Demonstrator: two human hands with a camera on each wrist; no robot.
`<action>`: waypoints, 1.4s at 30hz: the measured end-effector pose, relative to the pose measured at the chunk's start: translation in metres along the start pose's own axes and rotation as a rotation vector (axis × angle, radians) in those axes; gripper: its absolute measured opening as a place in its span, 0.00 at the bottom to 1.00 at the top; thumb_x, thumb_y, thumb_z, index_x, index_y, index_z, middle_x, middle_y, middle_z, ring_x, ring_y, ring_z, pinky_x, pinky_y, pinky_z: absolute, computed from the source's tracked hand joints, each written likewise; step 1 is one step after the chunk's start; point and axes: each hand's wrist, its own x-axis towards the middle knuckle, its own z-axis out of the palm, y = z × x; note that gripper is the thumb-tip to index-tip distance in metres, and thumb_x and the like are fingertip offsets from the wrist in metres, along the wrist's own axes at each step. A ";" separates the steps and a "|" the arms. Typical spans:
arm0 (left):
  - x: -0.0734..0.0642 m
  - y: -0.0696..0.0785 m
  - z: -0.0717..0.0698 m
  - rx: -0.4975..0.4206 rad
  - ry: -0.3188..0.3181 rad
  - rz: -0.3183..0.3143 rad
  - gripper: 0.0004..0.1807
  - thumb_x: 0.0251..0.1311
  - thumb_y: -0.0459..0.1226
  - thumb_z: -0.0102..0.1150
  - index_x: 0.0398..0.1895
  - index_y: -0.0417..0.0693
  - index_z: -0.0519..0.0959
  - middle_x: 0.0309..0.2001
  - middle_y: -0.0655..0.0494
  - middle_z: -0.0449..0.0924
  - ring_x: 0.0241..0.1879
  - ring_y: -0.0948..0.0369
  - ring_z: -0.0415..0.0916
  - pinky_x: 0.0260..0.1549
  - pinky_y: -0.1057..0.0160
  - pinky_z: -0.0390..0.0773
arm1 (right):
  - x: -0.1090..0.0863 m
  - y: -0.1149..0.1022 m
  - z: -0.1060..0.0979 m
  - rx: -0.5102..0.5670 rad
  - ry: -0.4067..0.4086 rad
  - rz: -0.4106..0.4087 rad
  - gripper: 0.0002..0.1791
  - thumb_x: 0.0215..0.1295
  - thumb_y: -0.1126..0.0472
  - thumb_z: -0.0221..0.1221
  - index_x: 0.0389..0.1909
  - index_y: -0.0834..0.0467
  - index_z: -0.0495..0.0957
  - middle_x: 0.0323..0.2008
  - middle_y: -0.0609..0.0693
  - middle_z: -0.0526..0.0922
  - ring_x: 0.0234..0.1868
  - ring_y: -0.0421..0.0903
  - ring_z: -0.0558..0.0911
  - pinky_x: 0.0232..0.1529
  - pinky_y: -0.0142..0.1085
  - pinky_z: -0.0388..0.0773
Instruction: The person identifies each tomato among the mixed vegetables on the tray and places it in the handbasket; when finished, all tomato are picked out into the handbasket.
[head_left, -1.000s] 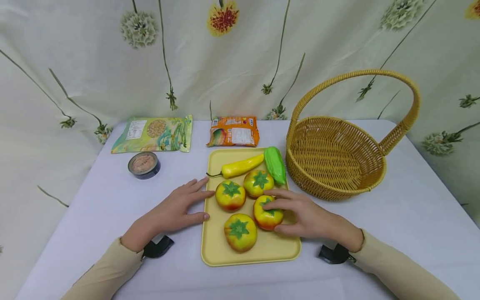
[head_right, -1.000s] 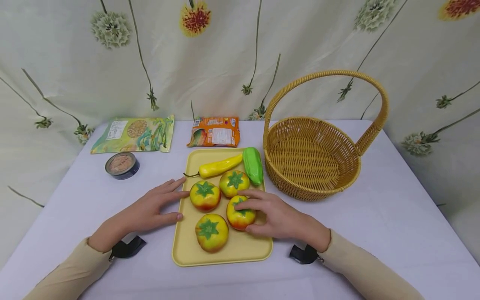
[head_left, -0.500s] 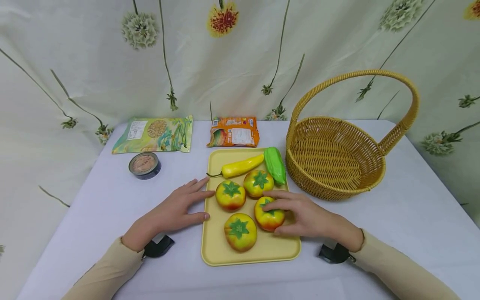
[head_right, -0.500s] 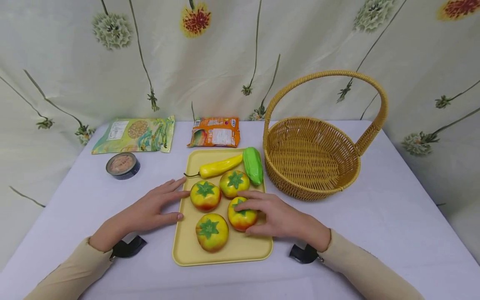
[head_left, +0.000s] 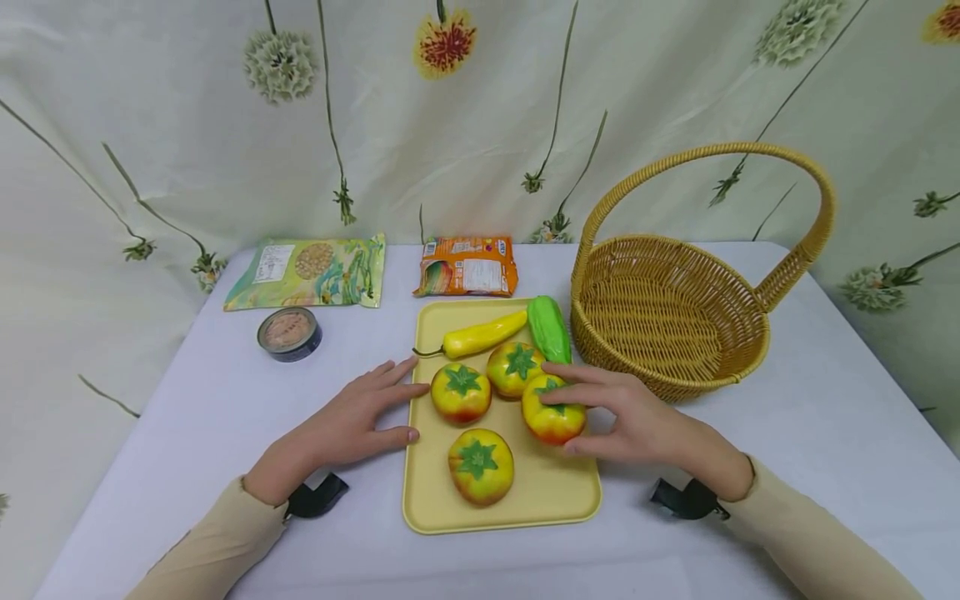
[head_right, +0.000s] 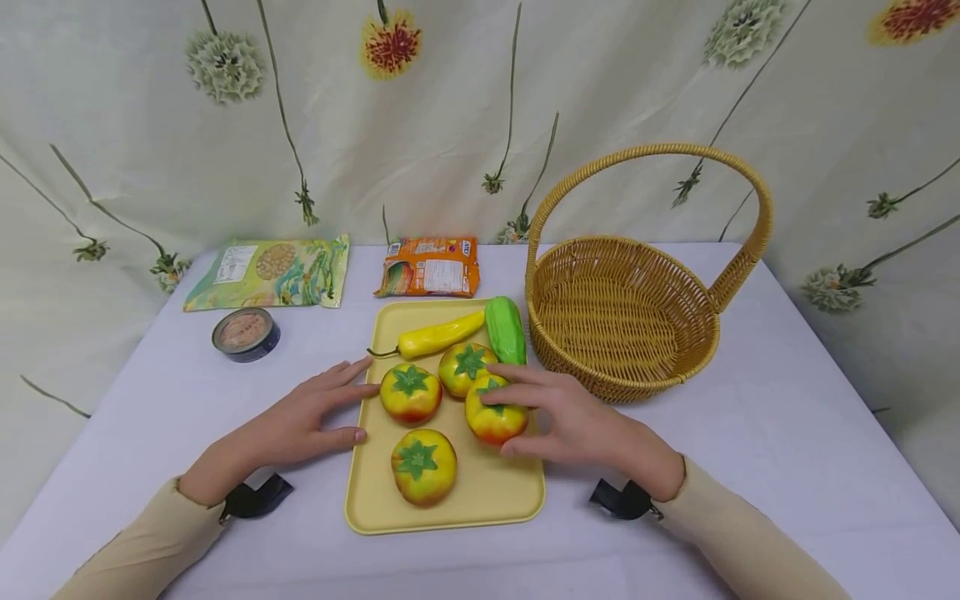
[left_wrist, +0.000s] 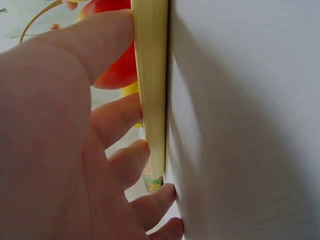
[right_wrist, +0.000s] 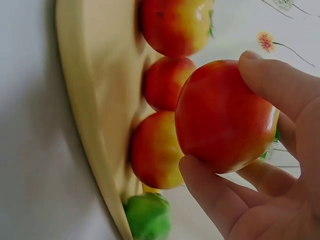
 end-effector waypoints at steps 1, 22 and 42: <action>0.000 0.000 0.000 -0.001 0.000 0.001 0.33 0.64 0.53 0.65 0.70 0.53 0.75 0.82 0.47 0.54 0.79 0.34 0.49 0.72 0.29 0.55 | 0.000 0.001 -0.002 -0.008 0.013 -0.004 0.29 0.52 0.58 0.77 0.57 0.53 0.83 0.66 0.60 0.78 0.65 0.57 0.80 0.63 0.48 0.81; 0.001 0.000 0.002 -0.002 0.001 0.011 0.32 0.64 0.53 0.65 0.70 0.54 0.75 0.81 0.47 0.55 0.79 0.34 0.50 0.72 0.28 0.56 | -0.019 0.017 -0.068 -0.056 0.319 0.170 0.35 0.43 0.75 0.77 0.57 0.61 0.83 0.68 0.47 0.77 0.62 0.20 0.73 0.47 0.16 0.78; 0.000 0.000 -0.001 -0.007 0.007 0.018 0.33 0.64 0.53 0.65 0.70 0.52 0.75 0.81 0.45 0.55 0.78 0.33 0.50 0.72 0.28 0.56 | -0.022 0.049 -0.077 -0.055 0.353 0.323 0.30 0.53 0.74 0.73 0.60 0.66 0.79 0.68 0.67 0.74 0.61 0.24 0.74 0.47 0.12 0.74</action>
